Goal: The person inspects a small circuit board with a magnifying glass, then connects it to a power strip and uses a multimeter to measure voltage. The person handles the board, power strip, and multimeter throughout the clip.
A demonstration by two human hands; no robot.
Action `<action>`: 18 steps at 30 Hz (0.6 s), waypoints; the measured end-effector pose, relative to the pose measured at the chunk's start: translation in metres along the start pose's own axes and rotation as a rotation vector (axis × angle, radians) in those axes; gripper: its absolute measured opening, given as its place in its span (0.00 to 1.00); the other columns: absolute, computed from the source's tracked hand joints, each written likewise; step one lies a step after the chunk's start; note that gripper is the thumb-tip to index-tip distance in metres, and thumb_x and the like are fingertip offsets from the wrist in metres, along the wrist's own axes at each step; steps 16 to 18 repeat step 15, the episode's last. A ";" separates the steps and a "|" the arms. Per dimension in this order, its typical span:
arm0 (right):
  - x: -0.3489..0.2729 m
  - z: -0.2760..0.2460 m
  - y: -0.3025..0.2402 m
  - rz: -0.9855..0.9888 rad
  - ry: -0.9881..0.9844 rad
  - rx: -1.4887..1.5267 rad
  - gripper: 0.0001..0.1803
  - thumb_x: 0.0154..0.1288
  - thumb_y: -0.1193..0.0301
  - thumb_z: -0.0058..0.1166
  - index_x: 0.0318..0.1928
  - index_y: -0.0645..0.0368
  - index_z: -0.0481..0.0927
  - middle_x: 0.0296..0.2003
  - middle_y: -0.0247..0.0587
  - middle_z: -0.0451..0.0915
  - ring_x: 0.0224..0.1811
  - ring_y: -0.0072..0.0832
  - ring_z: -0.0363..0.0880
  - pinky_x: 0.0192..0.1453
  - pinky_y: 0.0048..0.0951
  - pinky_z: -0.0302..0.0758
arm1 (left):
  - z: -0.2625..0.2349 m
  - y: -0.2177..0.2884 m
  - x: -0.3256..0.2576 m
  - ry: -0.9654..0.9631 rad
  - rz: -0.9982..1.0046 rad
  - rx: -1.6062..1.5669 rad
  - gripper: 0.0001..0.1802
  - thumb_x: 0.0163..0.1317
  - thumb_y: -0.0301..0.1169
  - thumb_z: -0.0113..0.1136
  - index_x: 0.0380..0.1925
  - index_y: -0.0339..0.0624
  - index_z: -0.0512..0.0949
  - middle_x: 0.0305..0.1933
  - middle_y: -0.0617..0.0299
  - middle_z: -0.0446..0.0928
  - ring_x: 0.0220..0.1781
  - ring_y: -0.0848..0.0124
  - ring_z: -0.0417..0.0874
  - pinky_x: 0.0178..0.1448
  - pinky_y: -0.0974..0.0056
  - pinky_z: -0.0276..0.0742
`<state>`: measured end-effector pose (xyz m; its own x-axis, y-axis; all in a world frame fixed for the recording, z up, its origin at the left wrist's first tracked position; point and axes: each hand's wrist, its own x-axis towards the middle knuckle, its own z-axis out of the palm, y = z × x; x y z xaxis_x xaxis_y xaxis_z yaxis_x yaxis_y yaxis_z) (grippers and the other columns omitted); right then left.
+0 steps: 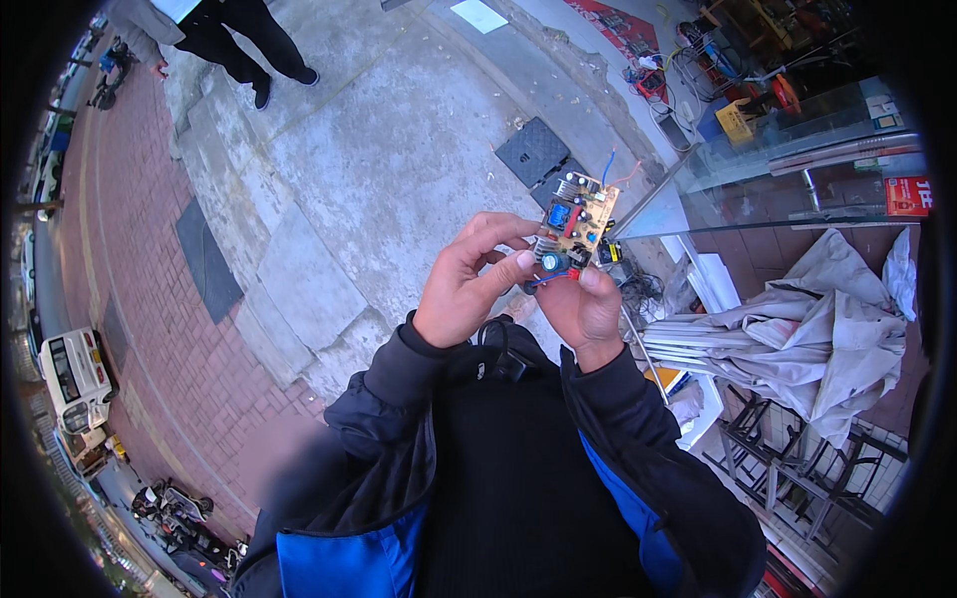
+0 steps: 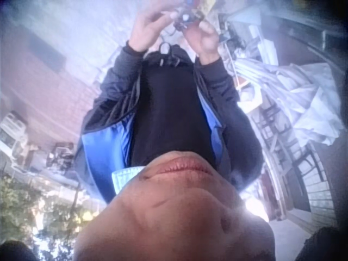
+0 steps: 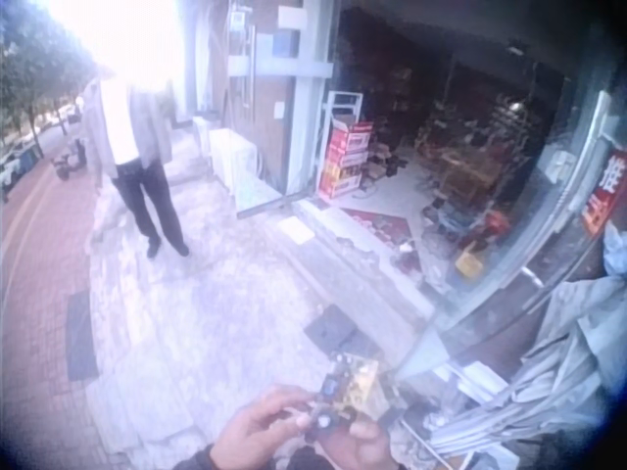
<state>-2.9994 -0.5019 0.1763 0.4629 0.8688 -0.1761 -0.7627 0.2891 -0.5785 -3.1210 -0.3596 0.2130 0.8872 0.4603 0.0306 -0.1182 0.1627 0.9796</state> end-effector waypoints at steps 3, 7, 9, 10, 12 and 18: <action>0.001 0.000 -0.001 0.000 -0.013 -0.003 0.39 0.58 0.56 0.61 0.67 0.66 0.73 0.57 0.48 0.81 0.57 0.37 0.80 0.67 0.41 0.70 | -0.001 -0.002 0.000 0.007 0.012 -0.002 0.15 0.72 0.28 0.61 0.55 0.36 0.81 0.59 0.57 0.76 0.60 0.69 0.75 0.67 0.62 0.70; 0.003 0.001 -0.002 0.011 -0.028 -0.009 0.39 0.58 0.56 0.60 0.67 0.65 0.73 0.57 0.47 0.81 0.58 0.37 0.79 0.69 0.41 0.68 | -0.001 -0.006 0.001 0.019 0.018 0.047 0.15 0.71 0.26 0.62 0.55 0.36 0.81 0.59 0.58 0.75 0.59 0.69 0.75 0.65 0.63 0.73; 0.004 0.001 -0.002 0.007 -0.024 -0.001 0.39 0.58 0.55 0.60 0.67 0.65 0.73 0.58 0.47 0.81 0.59 0.37 0.79 0.69 0.42 0.68 | -0.001 -0.007 0.000 0.032 0.007 0.049 0.15 0.70 0.26 0.63 0.56 0.36 0.81 0.60 0.58 0.75 0.58 0.70 0.75 0.64 0.63 0.74; 0.004 0.001 -0.001 0.007 -0.020 -0.001 0.40 0.58 0.55 0.60 0.67 0.65 0.73 0.58 0.47 0.81 0.59 0.37 0.79 0.69 0.42 0.68 | -0.001 -0.007 0.001 0.027 0.005 0.057 0.16 0.70 0.27 0.63 0.56 0.36 0.81 0.60 0.57 0.75 0.59 0.69 0.75 0.64 0.63 0.74; 0.004 0.001 -0.001 0.007 -0.014 0.000 0.40 0.58 0.54 0.60 0.68 0.65 0.72 0.59 0.47 0.80 0.59 0.37 0.79 0.69 0.43 0.67 | -0.001 -0.007 0.002 0.021 0.002 0.059 0.16 0.70 0.28 0.64 0.56 0.36 0.81 0.60 0.57 0.74 0.59 0.69 0.75 0.64 0.63 0.75; 0.005 -0.001 0.001 0.011 -0.020 0.015 0.41 0.58 0.54 0.61 0.68 0.65 0.72 0.59 0.47 0.80 0.61 0.38 0.78 0.71 0.44 0.66 | -0.004 -0.005 0.002 0.004 0.013 0.071 0.18 0.69 0.28 0.65 0.57 0.37 0.81 0.60 0.57 0.74 0.59 0.68 0.75 0.66 0.62 0.75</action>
